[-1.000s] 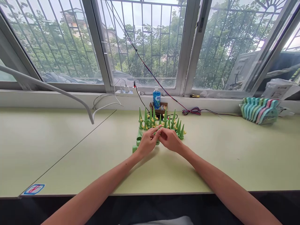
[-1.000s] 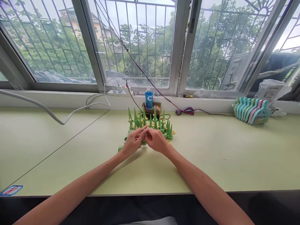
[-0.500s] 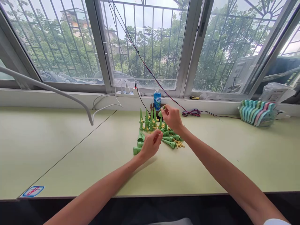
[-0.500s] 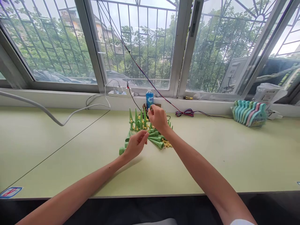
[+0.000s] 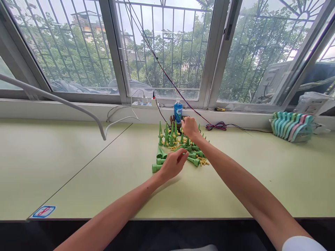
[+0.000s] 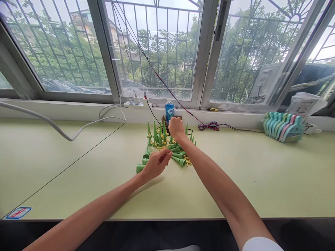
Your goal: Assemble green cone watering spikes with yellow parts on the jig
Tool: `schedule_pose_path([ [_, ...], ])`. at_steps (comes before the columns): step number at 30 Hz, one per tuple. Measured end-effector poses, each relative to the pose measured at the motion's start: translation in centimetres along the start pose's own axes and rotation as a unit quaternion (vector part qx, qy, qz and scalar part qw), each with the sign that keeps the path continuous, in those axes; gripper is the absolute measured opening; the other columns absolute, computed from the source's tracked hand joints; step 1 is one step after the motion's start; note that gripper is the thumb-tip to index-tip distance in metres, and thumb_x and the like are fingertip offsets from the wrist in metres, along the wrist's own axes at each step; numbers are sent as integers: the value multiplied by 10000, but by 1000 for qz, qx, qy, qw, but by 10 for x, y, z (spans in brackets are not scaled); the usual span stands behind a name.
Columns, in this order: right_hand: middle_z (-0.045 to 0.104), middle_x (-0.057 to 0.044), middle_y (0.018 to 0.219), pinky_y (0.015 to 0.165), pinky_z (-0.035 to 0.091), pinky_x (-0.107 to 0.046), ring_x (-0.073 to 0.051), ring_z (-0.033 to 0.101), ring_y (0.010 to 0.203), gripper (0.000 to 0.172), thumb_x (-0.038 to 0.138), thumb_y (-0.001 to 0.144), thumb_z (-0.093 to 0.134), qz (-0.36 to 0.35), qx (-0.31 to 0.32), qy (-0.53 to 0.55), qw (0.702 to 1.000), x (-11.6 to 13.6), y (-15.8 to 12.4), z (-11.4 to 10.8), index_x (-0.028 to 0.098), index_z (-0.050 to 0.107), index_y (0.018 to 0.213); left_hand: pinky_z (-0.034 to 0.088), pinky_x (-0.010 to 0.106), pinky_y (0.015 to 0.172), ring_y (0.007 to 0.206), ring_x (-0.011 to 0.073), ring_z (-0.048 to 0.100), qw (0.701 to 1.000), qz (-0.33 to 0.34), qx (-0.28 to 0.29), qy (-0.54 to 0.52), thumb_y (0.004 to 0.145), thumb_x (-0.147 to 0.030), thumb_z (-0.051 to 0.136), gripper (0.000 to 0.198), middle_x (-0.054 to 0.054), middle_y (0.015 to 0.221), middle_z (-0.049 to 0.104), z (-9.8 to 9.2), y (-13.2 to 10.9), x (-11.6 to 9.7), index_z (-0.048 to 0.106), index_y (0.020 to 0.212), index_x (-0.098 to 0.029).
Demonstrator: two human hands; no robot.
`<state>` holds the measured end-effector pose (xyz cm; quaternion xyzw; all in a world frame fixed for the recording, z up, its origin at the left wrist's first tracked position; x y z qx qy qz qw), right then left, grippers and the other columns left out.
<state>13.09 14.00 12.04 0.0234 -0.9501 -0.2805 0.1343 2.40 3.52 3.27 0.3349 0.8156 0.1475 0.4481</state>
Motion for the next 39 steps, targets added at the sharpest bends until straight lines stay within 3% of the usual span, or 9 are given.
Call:
schedule_pose_path([
  [5,627,-153,721,637,484,-308,-260,659,745,332,260,966,397,5,38,43,998,-1,3,6,121,638,785,310,214,501,451,76,387,1000,-1,13,6,938,-404,404,304,-49,515,507,1,-1,0,586,868,-171],
  [12,560,-116,562,611,499,-350,-255,639,648,238,209,892,524,4,38,91,995,-2,6,18,131,621,690,316,220,509,454,81,384,1000,10,22,16,940,-399,398,314,-46,515,505,1,-1,-3,601,868,-170],
  [20,530,-102,476,575,491,-374,-243,614,528,309,192,924,457,14,65,125,990,-6,4,29,124,613,666,311,215,513,449,75,371,999,23,29,20,943,-370,403,291,-46,520,503,3,-1,-5,597,856,-172],
  [26,501,-82,470,562,481,-373,-236,603,519,314,260,934,489,0,43,161,986,-5,5,32,135,602,669,305,217,503,446,75,359,999,29,36,16,945,-374,400,305,-45,520,487,4,-1,-5,593,824,-170],
  [32,508,-74,513,586,481,-353,-231,618,582,328,381,944,478,-44,3,197,979,1,5,22,151,606,748,305,219,494,443,76,350,999,36,37,19,944,-375,396,315,-43,520,478,3,-2,-6,601,821,-170],
  [36,559,-105,583,585,459,-340,-249,630,603,205,264,931,489,1,4,140,990,6,-3,7,113,596,841,309,221,496,449,77,352,998,34,41,20,941,-366,398,308,-41,522,477,2,-1,-6,601,813,-172],
  [39,626,-152,712,592,429,-325,-273,639,666,212,224,925,467,-16,-53,94,994,15,-20,-17,79,547,1057,312,234,500,453,85,349,998,41,42,21,933,-357,408,304,-39,510,461,1,-2,-8,605,779,-182],
])
Point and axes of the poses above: each hand's wrist, its own y-axis towards the middle knuckle, its own z-axis out of the palm, x = y × z, the point moved 6 cm from there along y, towards the middle knuckle
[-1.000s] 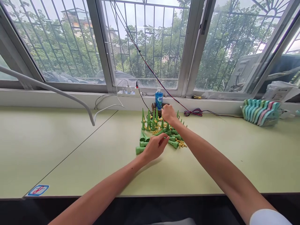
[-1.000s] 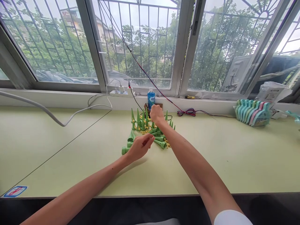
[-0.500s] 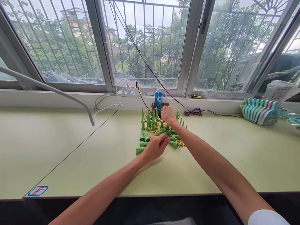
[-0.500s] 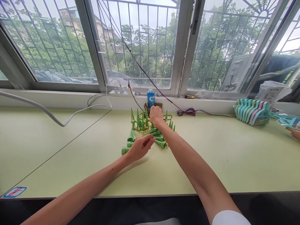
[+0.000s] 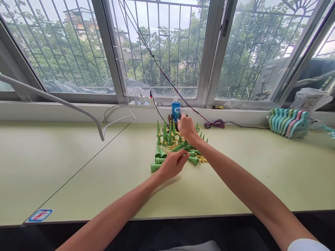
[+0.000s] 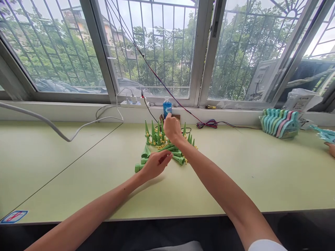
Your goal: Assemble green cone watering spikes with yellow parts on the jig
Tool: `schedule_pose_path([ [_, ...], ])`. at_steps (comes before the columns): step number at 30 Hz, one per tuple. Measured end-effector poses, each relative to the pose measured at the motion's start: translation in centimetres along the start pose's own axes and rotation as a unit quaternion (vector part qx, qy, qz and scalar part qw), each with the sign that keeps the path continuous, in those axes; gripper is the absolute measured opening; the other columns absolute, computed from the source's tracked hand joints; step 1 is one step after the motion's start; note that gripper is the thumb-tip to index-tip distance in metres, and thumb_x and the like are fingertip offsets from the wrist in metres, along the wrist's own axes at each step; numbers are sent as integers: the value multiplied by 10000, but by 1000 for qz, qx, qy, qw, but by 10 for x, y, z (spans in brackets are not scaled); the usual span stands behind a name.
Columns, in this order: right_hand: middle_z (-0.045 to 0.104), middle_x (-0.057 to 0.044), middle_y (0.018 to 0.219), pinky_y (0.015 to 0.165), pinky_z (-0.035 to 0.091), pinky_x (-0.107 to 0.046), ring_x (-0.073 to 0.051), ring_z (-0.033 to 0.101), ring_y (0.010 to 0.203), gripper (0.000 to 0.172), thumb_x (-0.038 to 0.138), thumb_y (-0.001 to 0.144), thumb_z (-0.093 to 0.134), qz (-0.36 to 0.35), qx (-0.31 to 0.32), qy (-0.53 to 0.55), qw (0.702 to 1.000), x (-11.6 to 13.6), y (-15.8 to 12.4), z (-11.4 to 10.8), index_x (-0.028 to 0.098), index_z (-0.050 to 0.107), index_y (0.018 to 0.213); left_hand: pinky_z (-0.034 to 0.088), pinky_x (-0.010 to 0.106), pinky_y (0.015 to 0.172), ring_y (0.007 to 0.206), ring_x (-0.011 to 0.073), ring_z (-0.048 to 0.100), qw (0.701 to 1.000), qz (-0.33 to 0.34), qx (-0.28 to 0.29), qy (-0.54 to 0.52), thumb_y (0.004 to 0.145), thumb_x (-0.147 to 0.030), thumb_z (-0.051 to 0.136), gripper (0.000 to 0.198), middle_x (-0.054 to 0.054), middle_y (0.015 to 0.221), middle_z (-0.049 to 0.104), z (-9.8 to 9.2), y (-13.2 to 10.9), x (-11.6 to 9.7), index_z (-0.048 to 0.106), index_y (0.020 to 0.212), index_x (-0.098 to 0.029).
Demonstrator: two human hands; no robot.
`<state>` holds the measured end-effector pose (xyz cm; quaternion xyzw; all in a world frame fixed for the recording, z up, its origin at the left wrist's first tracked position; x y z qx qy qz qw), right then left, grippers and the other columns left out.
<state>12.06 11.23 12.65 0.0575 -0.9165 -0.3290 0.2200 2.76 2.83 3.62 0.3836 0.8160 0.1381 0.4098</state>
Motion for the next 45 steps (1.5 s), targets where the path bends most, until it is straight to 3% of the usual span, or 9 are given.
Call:
schedule_pose_path([
  [3,624,-82,667,575,380,-279,-226,612,600,288,267,951,415,-58,3,0,998,9,-26,-11,119,491,1186,316,253,507,461,99,358,1000,22,21,0,905,-336,453,296,-28,499,456,3,-1,-6,597,689,-194],
  [8,607,-23,655,565,309,-237,-157,561,588,196,266,954,415,-154,64,-13,986,-6,-73,0,175,589,954,329,260,514,471,102,397,995,53,80,2,863,-275,500,276,-5,520,516,13,-7,-13,574,611,-189],
  [13,620,-34,761,587,311,-230,-142,555,651,182,275,939,477,-174,110,-35,978,-28,-96,19,173,614,874,345,249,522,470,93,405,992,70,102,-2,816,-241,540,229,-9,511,531,16,-10,-16,592,602,-178],
  [22,590,-53,866,784,404,-293,-156,534,800,91,187,871,610,-320,168,27,932,-5,-107,37,173,689,913,321,234,498,476,88,395,981,108,163,20,801,-229,541,204,-9,522,547,26,-17,-32,617,620,-175],
  [32,573,-68,884,763,389,-288,-163,498,810,92,161,884,589,-331,222,-37,916,4,-109,52,139,677,867,312,228,499,470,80,389,978,114,172,25,814,-240,547,226,-17,514,528,27,-18,-31,579,603,-166],
  [45,535,-42,818,698,380,-291,-159,461,760,113,124,869,561,-346,222,-59,910,4,-115,56,150,563,760,282,226,487,458,66,322,976,133,163,50,867,-309,527,368,-35,485,465,24,-14,-32,468,537,-158],
])
Point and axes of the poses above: each hand's wrist, its own y-axis towards the middle knuckle, its own z-axis out of the palm, x = y × z, the point moved 6 cm from there along y, towards the middle knuckle
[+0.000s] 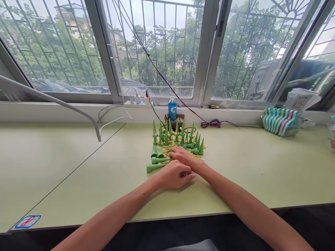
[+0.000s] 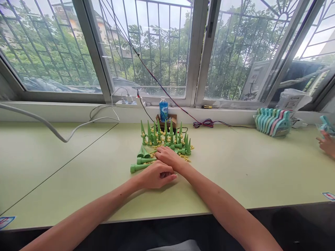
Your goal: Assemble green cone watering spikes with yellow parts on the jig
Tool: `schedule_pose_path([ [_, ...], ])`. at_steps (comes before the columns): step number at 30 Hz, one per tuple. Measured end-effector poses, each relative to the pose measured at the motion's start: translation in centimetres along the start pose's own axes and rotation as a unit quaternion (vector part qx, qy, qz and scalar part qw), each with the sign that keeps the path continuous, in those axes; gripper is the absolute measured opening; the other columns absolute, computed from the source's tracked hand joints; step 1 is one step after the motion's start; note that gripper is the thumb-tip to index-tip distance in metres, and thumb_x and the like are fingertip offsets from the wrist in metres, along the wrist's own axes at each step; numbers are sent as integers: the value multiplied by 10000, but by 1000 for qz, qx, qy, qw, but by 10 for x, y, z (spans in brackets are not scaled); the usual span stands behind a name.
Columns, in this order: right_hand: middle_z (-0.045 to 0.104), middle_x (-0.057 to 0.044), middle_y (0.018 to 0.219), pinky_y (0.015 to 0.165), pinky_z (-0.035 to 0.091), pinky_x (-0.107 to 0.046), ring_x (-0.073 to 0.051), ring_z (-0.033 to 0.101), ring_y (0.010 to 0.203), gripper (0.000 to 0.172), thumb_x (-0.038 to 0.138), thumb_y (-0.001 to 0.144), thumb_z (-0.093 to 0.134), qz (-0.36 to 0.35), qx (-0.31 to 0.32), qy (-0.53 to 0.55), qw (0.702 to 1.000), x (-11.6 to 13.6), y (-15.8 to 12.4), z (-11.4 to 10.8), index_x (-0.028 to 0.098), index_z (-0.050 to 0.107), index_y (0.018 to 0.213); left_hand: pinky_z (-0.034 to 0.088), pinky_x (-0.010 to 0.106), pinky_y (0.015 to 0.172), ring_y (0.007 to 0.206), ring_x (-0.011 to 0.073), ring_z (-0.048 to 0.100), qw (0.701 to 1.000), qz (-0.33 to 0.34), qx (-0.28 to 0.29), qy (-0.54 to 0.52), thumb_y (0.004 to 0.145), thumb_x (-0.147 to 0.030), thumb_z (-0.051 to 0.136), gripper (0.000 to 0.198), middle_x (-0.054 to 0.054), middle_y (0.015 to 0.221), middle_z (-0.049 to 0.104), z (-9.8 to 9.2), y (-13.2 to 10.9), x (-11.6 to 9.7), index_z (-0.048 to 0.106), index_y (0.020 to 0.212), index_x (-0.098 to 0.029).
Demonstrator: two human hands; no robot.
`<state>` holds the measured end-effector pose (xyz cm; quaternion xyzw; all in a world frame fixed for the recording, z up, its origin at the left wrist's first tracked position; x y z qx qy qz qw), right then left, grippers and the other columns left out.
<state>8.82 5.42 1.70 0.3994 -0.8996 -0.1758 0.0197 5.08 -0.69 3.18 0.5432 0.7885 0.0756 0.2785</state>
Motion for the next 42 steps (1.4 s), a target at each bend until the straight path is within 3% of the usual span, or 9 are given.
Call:
schedule_pose_path([
  [4,510,-33,769,675,381,-293,-164,453,749,128,116,826,577,-11,-14,19,1000,-3,-7,-2,159,516,721,270,246,476,448,80,273,998,5,-53,43,880,-300,507,404,-33,447,410,-10,0,8,457,502,-167],
  [9,506,-28,760,688,401,-294,-161,441,744,169,62,845,488,-5,-56,98,994,-10,-16,-10,172,499,717,284,250,487,456,83,331,989,-14,-123,78,916,-323,458,402,-29,474,427,-34,0,18,518,548,-172],
  [12,535,-42,829,729,423,-299,-167,474,802,223,6,862,396,17,-73,146,986,-16,-19,-15,172,540,820,326,237,535,518,88,414,988,-62,-126,67,906,-365,492,275,-25,569,512,-48,-1,30,650,765,-190],
  [15,549,-67,880,758,433,-318,-183,496,852,186,34,887,399,14,-74,155,985,-16,-20,-20,161,535,881,337,243,561,583,109,444,979,-127,-131,91,847,-474,553,310,-13,631,517,-62,-4,45,637,753,-191],
  [17,547,-72,877,741,433,-311,-184,501,843,153,53,895,420,28,-77,159,984,-18,-21,-24,159,519,847,343,250,571,625,125,477,973,-167,-110,118,774,-564,598,367,-1,717,554,-69,-7,56,625,774,-198],
  [21,542,-53,858,713,424,-292,-166,504,797,136,122,927,444,62,-86,196,975,-23,-23,-27,169,506,816,393,278,642,737,183,561,963,-214,-5,165,544,-708,688,603,18,919,575,-71,-15,73,648,940,-254],
  [27,561,-35,831,706,412,-281,-154,508,770,125,161,925,478,96,-117,251,956,-30,-24,-29,178,514,807,429,310,688,856,251,603,936,-267,96,206,417,-743,704,901,42,1054,567,-70,-27,90,598,1199,-309],
  [32,565,-26,786,673,400,-274,-149,510,722,127,184,917,489,118,-141,272,945,-35,-25,-30,177,520,794,436,312,733,970,276,592,932,-275,108,211,463,-750,677,882,43,1098,591,-69,-27,97,590,1219,-304],
  [42,578,-20,763,655,385,-252,-136,501,691,139,201,924,463,129,-209,273,930,-40,-29,-30,174,540,811,423,307,685,889,272,611,934,-270,78,220,478,-760,682,771,61,1022,608,-67,-29,113,642,1074,-273],
])
Point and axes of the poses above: each hand's wrist, its own y-axis towards the middle knuckle, its own z-axis out of the palm, x = y × z, the point moved 6 cm from there along y, towards the middle knuckle
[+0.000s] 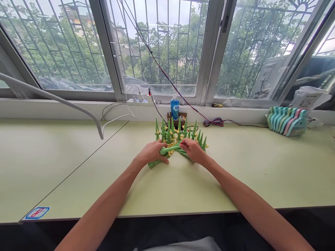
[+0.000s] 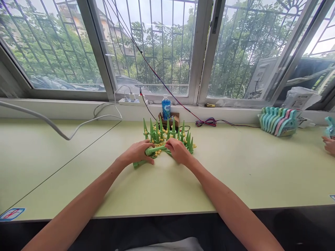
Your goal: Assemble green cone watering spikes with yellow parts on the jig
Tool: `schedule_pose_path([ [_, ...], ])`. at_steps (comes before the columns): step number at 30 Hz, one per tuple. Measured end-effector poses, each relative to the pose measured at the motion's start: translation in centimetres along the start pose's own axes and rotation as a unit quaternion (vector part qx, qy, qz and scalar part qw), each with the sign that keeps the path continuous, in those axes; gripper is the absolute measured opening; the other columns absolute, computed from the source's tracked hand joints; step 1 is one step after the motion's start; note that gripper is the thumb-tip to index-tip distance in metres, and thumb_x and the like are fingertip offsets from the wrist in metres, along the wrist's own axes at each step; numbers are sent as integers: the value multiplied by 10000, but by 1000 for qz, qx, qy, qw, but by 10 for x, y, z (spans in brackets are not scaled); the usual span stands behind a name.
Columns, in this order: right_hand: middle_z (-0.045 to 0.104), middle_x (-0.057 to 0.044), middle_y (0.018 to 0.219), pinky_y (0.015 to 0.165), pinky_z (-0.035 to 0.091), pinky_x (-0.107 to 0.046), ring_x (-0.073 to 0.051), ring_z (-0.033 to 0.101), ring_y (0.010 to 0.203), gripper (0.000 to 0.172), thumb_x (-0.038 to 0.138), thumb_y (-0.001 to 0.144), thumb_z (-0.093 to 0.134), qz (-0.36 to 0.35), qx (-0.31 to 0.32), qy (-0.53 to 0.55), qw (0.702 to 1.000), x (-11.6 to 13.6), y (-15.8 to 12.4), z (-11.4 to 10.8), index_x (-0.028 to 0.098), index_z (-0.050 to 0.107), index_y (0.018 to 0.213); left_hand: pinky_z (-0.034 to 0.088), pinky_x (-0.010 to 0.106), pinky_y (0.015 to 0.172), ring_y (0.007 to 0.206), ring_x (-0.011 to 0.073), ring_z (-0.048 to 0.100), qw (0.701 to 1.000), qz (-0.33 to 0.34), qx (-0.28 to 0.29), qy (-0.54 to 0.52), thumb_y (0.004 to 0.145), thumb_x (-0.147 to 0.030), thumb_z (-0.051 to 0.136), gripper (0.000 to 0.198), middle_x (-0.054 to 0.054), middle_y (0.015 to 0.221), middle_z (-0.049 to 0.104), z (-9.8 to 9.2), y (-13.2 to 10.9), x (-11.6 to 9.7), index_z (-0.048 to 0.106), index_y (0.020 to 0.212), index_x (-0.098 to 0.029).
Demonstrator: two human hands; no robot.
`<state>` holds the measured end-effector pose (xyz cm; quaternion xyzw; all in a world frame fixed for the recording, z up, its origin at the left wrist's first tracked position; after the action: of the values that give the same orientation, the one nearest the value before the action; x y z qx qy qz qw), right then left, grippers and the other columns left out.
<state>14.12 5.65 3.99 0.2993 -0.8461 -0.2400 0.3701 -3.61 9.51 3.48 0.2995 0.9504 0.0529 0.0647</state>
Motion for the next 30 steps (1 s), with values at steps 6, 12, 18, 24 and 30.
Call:
schedule_pose_path([
  [6,553,-14,722,633,376,-252,-134,473,645,199,254,949,417,6,-47,-8,999,2,0,-6,179,524,798,409,301,646,825,256,619,998,23,-44,-27,503,-705,718,675,47,957,614,0,1,-4,666,1026,-281],
  [12,532,-13,703,603,377,-250,-136,460,615,250,335,962,399,34,-95,3,995,-2,-1,-12,190,502,788,402,296,624,802,246,616,995,41,-89,-35,526,-716,706,670,53,938,613,0,3,-7,673,1014,-257],
  [18,505,4,675,576,386,-244,-125,444,569,252,363,965,398,48,-118,17,992,-7,-3,-12,196,496,802,377,272,590,732,198,591,988,51,-148,0,608,-762,615,670,48,901,600,-2,5,-10,658,1017,-233],
  [24,506,10,646,559,396,-242,-122,454,540,256,374,965,393,63,-145,26,987,-8,-4,-16,200,500,810,369,261,611,787,182,570,973,88,-215,-6,715,-708,571,582,64,920,598,-8,5,-16,661,1001,-210],
  [30,510,13,635,558,402,-244,-122,465,532,241,363,964,396,63,-164,34,984,-4,-4,-20,203,496,814,393,267,653,792,174,564,965,114,-228,-59,752,-640,591,499,59,901,616,-21,-4,-32,667,994,-210],
])
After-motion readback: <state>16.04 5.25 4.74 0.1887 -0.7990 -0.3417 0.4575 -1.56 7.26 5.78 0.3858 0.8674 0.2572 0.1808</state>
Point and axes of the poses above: each hand's wrist, its own y-axis towards the middle knuckle, its own z-axis out of the palm, x = y × z, the point moved 6 cm from there along y, towards the middle knuckle
